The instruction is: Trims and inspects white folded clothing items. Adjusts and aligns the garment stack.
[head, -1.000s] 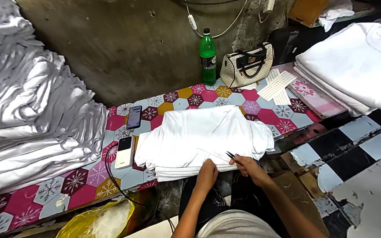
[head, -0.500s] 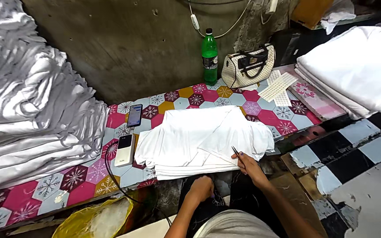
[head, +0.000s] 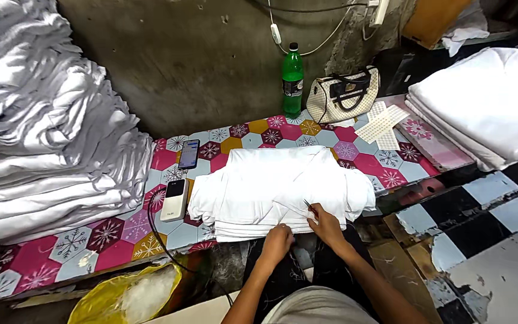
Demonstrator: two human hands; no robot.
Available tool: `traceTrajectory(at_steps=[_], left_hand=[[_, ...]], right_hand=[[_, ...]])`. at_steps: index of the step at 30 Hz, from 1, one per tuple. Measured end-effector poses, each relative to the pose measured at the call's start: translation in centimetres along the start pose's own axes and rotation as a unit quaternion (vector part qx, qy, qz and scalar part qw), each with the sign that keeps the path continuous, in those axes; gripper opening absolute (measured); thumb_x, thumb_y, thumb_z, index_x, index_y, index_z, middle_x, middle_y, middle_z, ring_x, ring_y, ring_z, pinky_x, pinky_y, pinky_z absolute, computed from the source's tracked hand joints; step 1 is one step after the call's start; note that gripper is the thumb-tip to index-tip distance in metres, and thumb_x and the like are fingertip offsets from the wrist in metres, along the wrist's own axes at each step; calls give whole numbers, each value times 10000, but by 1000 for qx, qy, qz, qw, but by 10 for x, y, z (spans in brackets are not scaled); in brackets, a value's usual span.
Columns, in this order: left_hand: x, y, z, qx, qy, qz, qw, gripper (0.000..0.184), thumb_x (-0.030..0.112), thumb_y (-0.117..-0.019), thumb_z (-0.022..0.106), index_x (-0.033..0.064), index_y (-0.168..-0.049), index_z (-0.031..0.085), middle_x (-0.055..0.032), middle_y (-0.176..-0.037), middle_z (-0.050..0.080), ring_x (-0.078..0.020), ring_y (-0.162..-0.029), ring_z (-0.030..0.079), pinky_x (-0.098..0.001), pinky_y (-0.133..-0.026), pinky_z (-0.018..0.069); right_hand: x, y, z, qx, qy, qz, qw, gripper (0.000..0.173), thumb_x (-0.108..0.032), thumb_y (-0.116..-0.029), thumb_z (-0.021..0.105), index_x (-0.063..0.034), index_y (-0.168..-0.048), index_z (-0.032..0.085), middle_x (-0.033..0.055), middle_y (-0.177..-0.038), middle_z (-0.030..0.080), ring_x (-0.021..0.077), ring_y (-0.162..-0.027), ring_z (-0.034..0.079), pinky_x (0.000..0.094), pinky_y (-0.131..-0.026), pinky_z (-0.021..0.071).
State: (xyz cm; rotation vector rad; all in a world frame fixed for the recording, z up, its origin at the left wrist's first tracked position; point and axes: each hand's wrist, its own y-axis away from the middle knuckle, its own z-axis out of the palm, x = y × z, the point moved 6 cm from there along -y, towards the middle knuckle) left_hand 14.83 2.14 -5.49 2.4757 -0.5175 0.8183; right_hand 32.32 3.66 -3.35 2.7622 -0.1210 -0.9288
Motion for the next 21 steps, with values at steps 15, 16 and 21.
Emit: traceTrajectory(at_steps=[15, 16, 21], left_hand=[[39, -27, -44, 173, 306, -33, 936, 682, 24, -924, 685, -136, -1488, 336, -206, -1183, 686, -238, -925, 724, -395, -884, 590], [40, -30, -39, 182, 369, -25, 911, 817, -1, -896, 712, -143, -1537, 226, -198, -1141, 699, -214, -926, 726, -369, -899, 589], [26, -27, -24, 226, 502, -28, 834, 577, -71, -884, 693, -138, -1403, 449, -122, -835, 745, -166, -685, 739, -333, -718, 642]], right_hand=[[-12, -6, -20, 71, -214, -33, 974, 199, -153, -990, 649, 18, -1036, 740, 102, -845, 713, 156, -754, 651, 357, -748, 545], [-10, -9, -19, 43, -277, -4, 960, 180, -141, -996, 638, 12, -1003, 732, 45, -766, 656, 79, -654, 561, 277, -647, 480], [-5, -9, -17, -21, -421, 64, 904, 121, -104, -975, 669, 8, -987, 713, -45, -613, 521, 8, -454, 371, 194, -443, 333]])
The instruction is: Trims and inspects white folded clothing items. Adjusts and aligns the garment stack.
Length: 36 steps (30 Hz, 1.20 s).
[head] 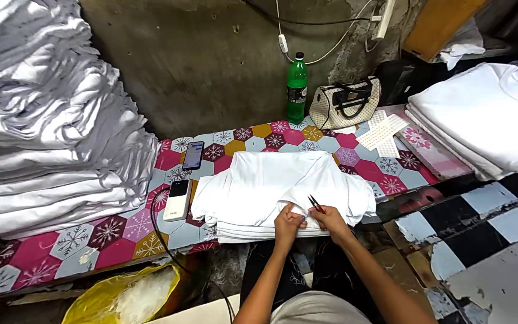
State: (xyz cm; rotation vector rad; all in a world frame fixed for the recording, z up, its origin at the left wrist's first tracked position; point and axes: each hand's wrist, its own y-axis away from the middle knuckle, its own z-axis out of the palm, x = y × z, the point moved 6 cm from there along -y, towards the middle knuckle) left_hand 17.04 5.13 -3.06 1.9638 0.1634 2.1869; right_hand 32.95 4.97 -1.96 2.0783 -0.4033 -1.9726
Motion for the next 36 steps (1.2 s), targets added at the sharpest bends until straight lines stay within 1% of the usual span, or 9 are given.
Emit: traceTrajectory(at_steps=[4, 8, 10, 13, 16, 18, 22, 26, 36], left_hand=[[0, 7, -2, -25, 22, -18, 999, 311, 4, -956, 663, -117, -1239, 617, -159, -1017, 732, -162, -824, 736, -324, -801, 627], [4, 5, -4, -26, -60, -14, 998, 140, 53, -982, 652, -65, -1030, 710, -69, -756, 728, -101, -627, 700, -271, -664, 617], [6, 7, -8, -47, -73, -30, 996, 145, 58, -973, 665, -58, -1049, 707, -74, -793, 731, -101, -647, 701, -272, -670, 613], [8, 6, -6, -74, -63, -23, 995, 319, 51, -961, 671, -85, -1246, 630, -155, -1068, 718, -158, -825, 726, -326, -777, 624], [10, 3, -2, -46, -96, 2, 994, 160, 73, -994, 632, -66, -1039, 698, -74, -797, 724, -100, -655, 702, -275, -677, 616], [8, 5, -3, -58, -112, -7, 992, 158, 78, -1004, 623, -57, -1008, 705, -59, -753, 718, -93, -626, 696, -266, -665, 615], [-4, 11, -12, -43, -72, -33, 996, 118, 54, -978, 650, -48, -993, 706, -60, -739, 717, -105, -617, 698, -274, -654, 620], [-11, 13, -11, -32, -47, -29, 998, 100, 45, -960, 665, -49, -949, 696, -56, -709, 707, -113, -600, 692, -285, -636, 615], [-11, 14, -12, -7, -56, -9, 998, 73, 19, -938, 673, -37, -909, 710, -44, -673, 698, -96, -559, 673, -269, -594, 604]], right_hand=[[2, 3, 5, -14, -34, 14, 999, 99, -91, -974, 672, 2, -971, 705, -55, -589, 508, 0, -435, 361, 180, -428, 323], [4, 4, 7, -25, -54, 36, 998, 95, -81, -992, 635, -3, -963, 679, -67, -558, 458, 2, -421, 344, 181, -417, 312], [4, 5, 4, -29, -68, 50, 996, 88, -80, -997, 623, -17, -951, 663, -76, -545, 431, 1, -416, 338, 177, -413, 313], [3, 5, 3, -41, -68, 48, 996, 90, -80, -998, 623, -33, -926, 653, -81, -549, 432, -2, -421, 340, 173, -418, 313], [3, 4, 5, -45, -37, 40, 997, 103, -94, -999, 630, -34, -919, 657, -79, -552, 436, 1, -421, 342, 176, -419, 312], [4, 4, 1, -45, 0, 36, 998, 184, -170, -1046, 581, -40, -937, 652, -81, -553, 423, 9, -429, 344, 187, -431, 315], [-8, 23, -8, -81, 59, 44, 994, 505, -358, -1134, 319, -36, -1066, 701, -91, -553, 398, 27, -444, 347, 210, -449, 328], [-12, 35, -12, -96, 177, 60, 978, 437, -345, -1099, 473, -61, -920, 753, -84, -547, 429, 28, -461, 350, 233, -482, 326], [2, 16, 2, -80, 222, 31, 971, 418, -316, -1090, 496, -62, -879, 752, -58, -576, 468, 53, -512, 394, 276, -553, 371]])
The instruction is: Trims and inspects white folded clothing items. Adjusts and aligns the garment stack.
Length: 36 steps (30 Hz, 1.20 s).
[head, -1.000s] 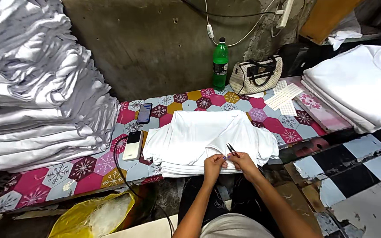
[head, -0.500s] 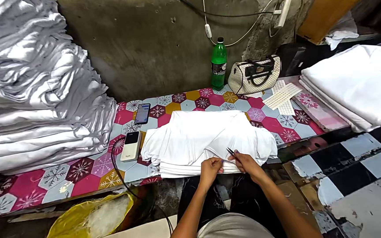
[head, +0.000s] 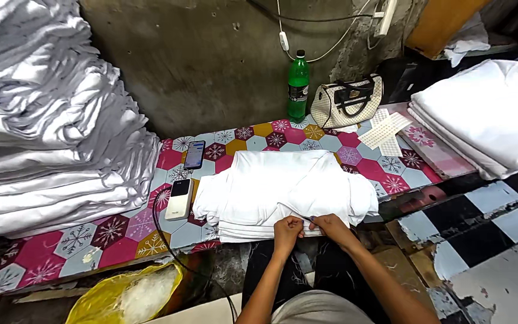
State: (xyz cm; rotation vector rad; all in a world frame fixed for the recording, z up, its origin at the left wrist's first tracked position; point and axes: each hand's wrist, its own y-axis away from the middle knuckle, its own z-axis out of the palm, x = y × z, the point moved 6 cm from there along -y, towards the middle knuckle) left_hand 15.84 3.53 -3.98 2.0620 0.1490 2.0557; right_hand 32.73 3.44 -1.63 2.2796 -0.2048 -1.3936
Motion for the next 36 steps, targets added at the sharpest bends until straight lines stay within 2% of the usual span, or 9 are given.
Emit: traceTrajectory(at_steps=[3, 7, 12, 15, 18, 21, 26, 29, 36], left_hand=[[0, 5, -6, -77, -158, 6, 984, 125, 80, -933, 672, -32, -915, 727, -75, -752, 712, -137, -672, 693, -328, -712, 599], [15, 16, -11, -155, -340, -19, 927, 306, 151, -964, 653, -33, -1204, 703, -229, -1218, 658, -341, -1131, 645, -497, -1028, 495], [43, -3, -6, -63, -319, 20, 945, 426, 26, -949, 596, -63, -1366, 594, -259, -1246, 616, -335, -1067, 647, -430, -977, 518], [45, -12, 5, -78, -241, 25, 967, 584, 44, -917, 681, -87, -1450, 481, -228, -1233, 630, -280, -1026, 664, -390, -943, 541], [38, -14, 16, -58, -105, 32, 992, 763, 27, -884, 745, -97, -1524, 351, -149, -1035, 729, -183, -872, 725, -340, -869, 595], [31, -11, 15, -23, -32, 31, 999, 585, -33, -882, 707, -82, -1423, 490, -94, -847, 748, -139, -696, 724, -319, -737, 624], [27, -1, 12, -81, 7, -6, 997, 297, 34, -939, 687, -89, -1204, 637, -152, -1041, 732, -170, -867, 729, -348, -842, 611], [32, -2, 16, -53, 10, -5, 999, 149, 40, -966, 665, -81, -1048, 693, -102, -850, 742, -124, -721, 724, -298, -744, 624], [35, -2, 17, -87, 0, -23, 996, 161, 58, -976, 663, -69, -1071, 692, -97, -883, 744, -120, -751, 728, -291, -760, 622]], right_hand=[[-4, 7, -4, 23, 51, -34, 998, 417, -306, -1096, 471, -68, -920, 764, -10, -663, 562, 101, -611, 489, 338, -642, 432], [-31, 25, -4, 144, 202, -164, 955, 379, -350, -1043, 571, -28, -1079, 768, 164, -879, 752, 345, -833, 731, 584, -771, 552], [-28, 4, 11, 225, 280, -171, 917, 214, -165, -963, 656, -39, -1090, 774, 185, -896, 763, 409, -822, 739, 628, -727, 541], [-18, -7, -1, 177, 94, -103, 974, 218, -183, -997, 649, -16, -1076, 763, 147, -929, 754, 264, -872, 717, 494, -842, 556], [-12, -7, -4, 144, -133, -65, 978, 122, -105, -966, 682, -1, -950, 743, 9, -720, 644, 33, -575, 505, 231, -561, 430], [-8, -5, -7, 112, -244, -24, 963, 119, -99, -974, 677, -1, -910, 699, -50, -575, 497, 9, -439, 364, 196, -432, 324], [-10, 2, -4, 76, -309, -14, 948, 89, -59, -984, 645, -8, -923, 684, -72, -543, 465, -5, -420, 352, 171, -417, 321], [-12, 2, -1, 75, -321, -18, 944, 84, -47, -982, 641, -4, -929, 690, -70, -548, 478, -12, -415, 347, 166, -411, 315], [-10, 6, -3, 81, -317, -22, 945, 88, -44, -976, 648, -10, -906, 689, -72, -547, 481, -11, -418, 353, 167, -415, 321]])
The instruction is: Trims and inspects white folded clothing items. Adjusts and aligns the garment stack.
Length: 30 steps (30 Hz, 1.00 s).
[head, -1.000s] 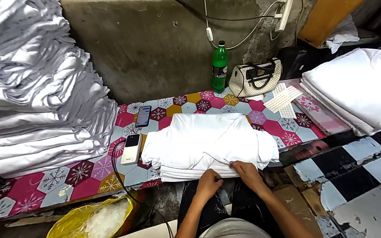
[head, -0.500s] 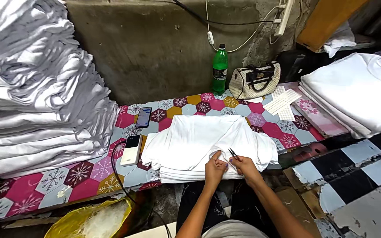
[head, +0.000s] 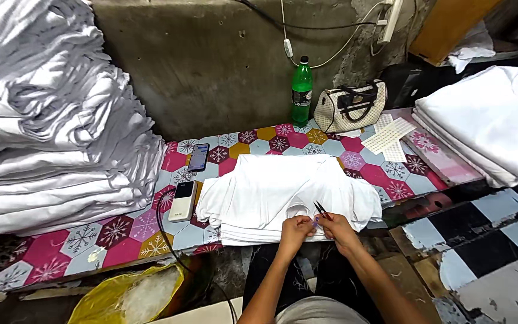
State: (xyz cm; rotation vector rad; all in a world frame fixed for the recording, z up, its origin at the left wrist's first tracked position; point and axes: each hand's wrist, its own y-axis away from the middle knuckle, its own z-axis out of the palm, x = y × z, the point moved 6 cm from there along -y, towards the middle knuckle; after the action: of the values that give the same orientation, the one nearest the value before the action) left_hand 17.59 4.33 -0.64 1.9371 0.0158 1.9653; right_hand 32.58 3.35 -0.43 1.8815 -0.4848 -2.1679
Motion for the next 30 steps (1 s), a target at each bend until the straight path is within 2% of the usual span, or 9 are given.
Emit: traceTrajectory(at_steps=[4, 6, 8, 10, 16, 24, 27, 29, 30], left_hand=[[-5, -1, -2, 19, -9, -8, 1000, 128, 51, -984, 652, -63, -1003, 706, -82, -793, 744, -117, -660, 725, -277, -687, 629], [-12, 0, -6, 22, 10, -14, 1000, 108, 41, -970, 660, -57, -974, 706, -76, -766, 737, -122, -641, 717, -283, -665, 626], [-17, 2, -10, 30, 20, -21, 999, 99, 34, -965, 663, -57, -968, 702, -76, -758, 733, -123, -637, 713, -283, -660, 624], [-21, 3, -11, 38, 31, -26, 998, 89, 29, -964, 658, -53, -967, 691, -75, -753, 725, -124, -638, 710, -283, -659, 621], [-24, 4, -12, 54, 31, -18, 998, 81, 23, -946, 662, -54, -941, 690, -72, -730, 715, -124, -613, 698, -283, -633, 612], [-24, 4, -13, 64, 23, 0, 998, 66, 12, -935, 670, -44, -918, 702, -58, -709, 713, -115, -613, 700, -281, -644, 616], [-29, 8, -18, 4, -101, -37, 994, 120, 63, -952, 657, -48, -954, 701, -71, -744, 705, -120, -626, 685, -298, -670, 605], [-31, 14, -21, -70, -222, -81, 969, 198, 135, -987, 628, -40, -1031, 707, -104, -825, 713, -169, -680, 694, -369, -730, 603], [-31, 15, -23, -77, -254, -92, 960, 215, 162, -993, 626, -25, -1063, 705, -108, -845, 717, -185, -696, 702, -392, -741, 605]], right_hand=[[3, -4, 0, -5, 15, -4, 1000, 85, -56, -966, 669, -8, -901, 697, -66, -546, 481, -6, -417, 348, 174, -414, 315], [5, -5, -5, -24, 51, -4, 998, 144, -122, -996, 647, -21, -904, 694, -74, -548, 457, 1, -428, 349, 184, -429, 315], [1, 1, -9, -53, 95, -2, 994, 319, -260, -1084, 512, -30, -993, 714, -88, -558, 428, 10, -447, 356, 194, -450, 332], [-4, 11, -11, -72, 127, 22, 989, 477, -349, -1125, 364, -42, -1042, 719, -99, -548, 398, 14, -441, 339, 198, -445, 319], [0, 23, -12, -100, 253, 59, 961, 438, -330, -1108, 447, -52, -954, 748, -83, -561, 410, 27, -468, 339, 224, -480, 317], [9, 5, -3, -80, 242, 38, 966, 419, -290, -1105, 460, -45, -913, 741, -75, -555, 412, 32, -469, 345, 227, -485, 319], [10, 9, -11, -72, 240, 39, 967, 401, -268, -1102, 469, -46, -910, 743, -83, -554, 406, 28, -473, 341, 225, -490, 317], [8, 16, -20, -74, 242, 46, 966, 411, -277, -1108, 452, -47, -928, 742, -85, -558, 406, 27, -473, 341, 221, -488, 318], [6, 19, -24, -73, 245, 34, 966, 419, -284, -1111, 440, -50, -941, 743, -88, -560, 406, 24, -474, 341, 219, -490, 319]])
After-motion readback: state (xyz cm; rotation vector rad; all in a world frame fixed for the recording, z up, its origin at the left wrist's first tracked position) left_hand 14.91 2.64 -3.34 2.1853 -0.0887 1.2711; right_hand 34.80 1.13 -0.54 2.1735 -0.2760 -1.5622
